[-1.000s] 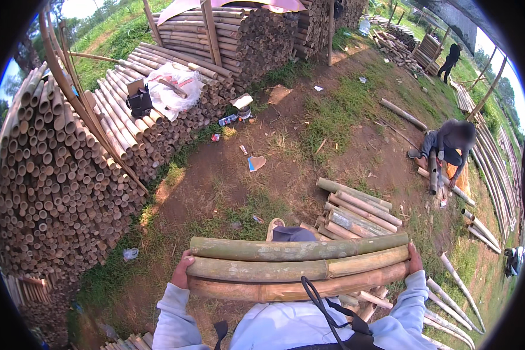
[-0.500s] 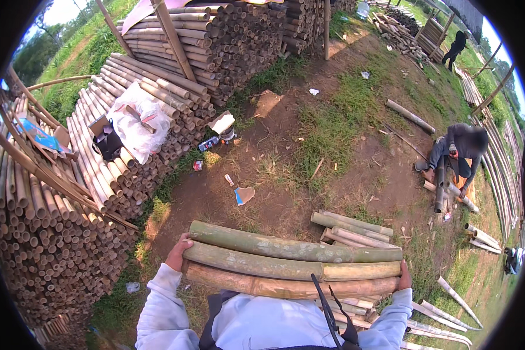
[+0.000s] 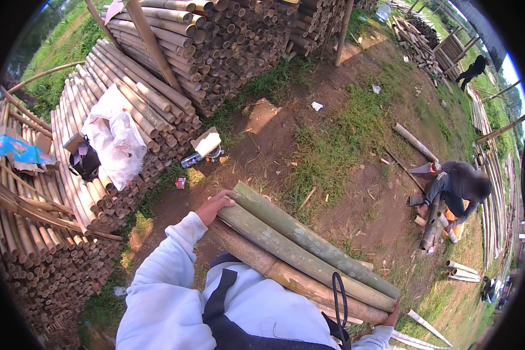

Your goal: The person sits on the ground and uses a hand saw to cut long bamboo poles into shorter segments. They repeatedly position each pole on a wooden support, saw through it, and stack the cut pieces. The task continues with multiple poles being processed in the same manner.

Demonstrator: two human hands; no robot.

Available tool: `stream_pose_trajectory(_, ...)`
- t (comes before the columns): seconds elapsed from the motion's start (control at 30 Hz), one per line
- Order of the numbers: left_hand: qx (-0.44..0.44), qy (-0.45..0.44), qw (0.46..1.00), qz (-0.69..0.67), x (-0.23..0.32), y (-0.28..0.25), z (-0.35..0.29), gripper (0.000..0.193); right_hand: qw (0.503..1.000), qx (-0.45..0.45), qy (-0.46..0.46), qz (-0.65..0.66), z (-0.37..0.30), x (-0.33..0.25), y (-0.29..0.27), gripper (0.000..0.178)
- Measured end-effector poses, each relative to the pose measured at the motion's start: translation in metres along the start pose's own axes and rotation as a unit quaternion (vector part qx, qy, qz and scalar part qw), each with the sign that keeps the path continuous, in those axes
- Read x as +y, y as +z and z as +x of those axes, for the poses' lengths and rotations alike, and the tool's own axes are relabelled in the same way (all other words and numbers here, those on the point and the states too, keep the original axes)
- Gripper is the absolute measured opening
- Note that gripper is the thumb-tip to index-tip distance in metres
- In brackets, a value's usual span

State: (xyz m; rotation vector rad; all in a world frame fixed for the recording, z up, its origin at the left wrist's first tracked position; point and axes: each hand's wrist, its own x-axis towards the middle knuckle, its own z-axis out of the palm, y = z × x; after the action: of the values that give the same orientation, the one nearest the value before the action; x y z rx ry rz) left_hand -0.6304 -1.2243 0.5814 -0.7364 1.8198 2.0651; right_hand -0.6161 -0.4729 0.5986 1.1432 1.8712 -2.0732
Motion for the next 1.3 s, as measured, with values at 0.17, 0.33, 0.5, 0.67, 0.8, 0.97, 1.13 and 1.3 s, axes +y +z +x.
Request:
stream_pose_trajectory(0.17,-0.062,0.006,0.997,0.033,0.103,0.011,0.121,0.056,0.998,0.054,0.001,0.033,0.013,-0.068,0.062,0.072)
stream_pose_trajectory(0.33,-0.126,0.001,0.992,0.023,0.202,0.028,0.238,0.05,0.991,0.119,-0.014,0.06,0.035,-0.104,0.102,0.074)
stream_pose_trajectory(0.5,-0.173,-0.012,0.985,0.016,0.277,0.062,0.365,0.05,0.98,0.184,-0.028,0.072,0.082,-0.138,0.172,0.076)
stream_pose_trajectory(0.67,-0.193,0.001,0.977,0.093,0.342,0.128,0.498,0.052,0.978,0.162,-0.033,0.126,0.204,-0.135,0.15,0.072)
stream_pose_trajectory(0.8,-0.15,0.017,0.977,0.152,0.429,0.173,0.582,0.052,0.978,0.13,-0.028,0.161,0.314,-0.215,0.206,0.064)
stream_pose_trajectory(0.97,-0.163,-0.035,0.986,0.028,0.543,0.242,0.658,0.052,0.966,0.151,0.001,0.212,0.413,-0.321,0.237,0.058)
stream_pose_trajectory(1.13,-0.131,-0.02,0.991,0.001,0.612,0.261,0.745,0.052,0.973,0.12,0.009,0.198,0.51,-0.413,0.292,0.058)
stream_pose_trajectory(1.3,-0.133,0.001,0.991,0.005,0.653,0.28,0.895,0.054,0.971,0.15,-0.049,0.179,0.606,-0.513,0.376,0.061)
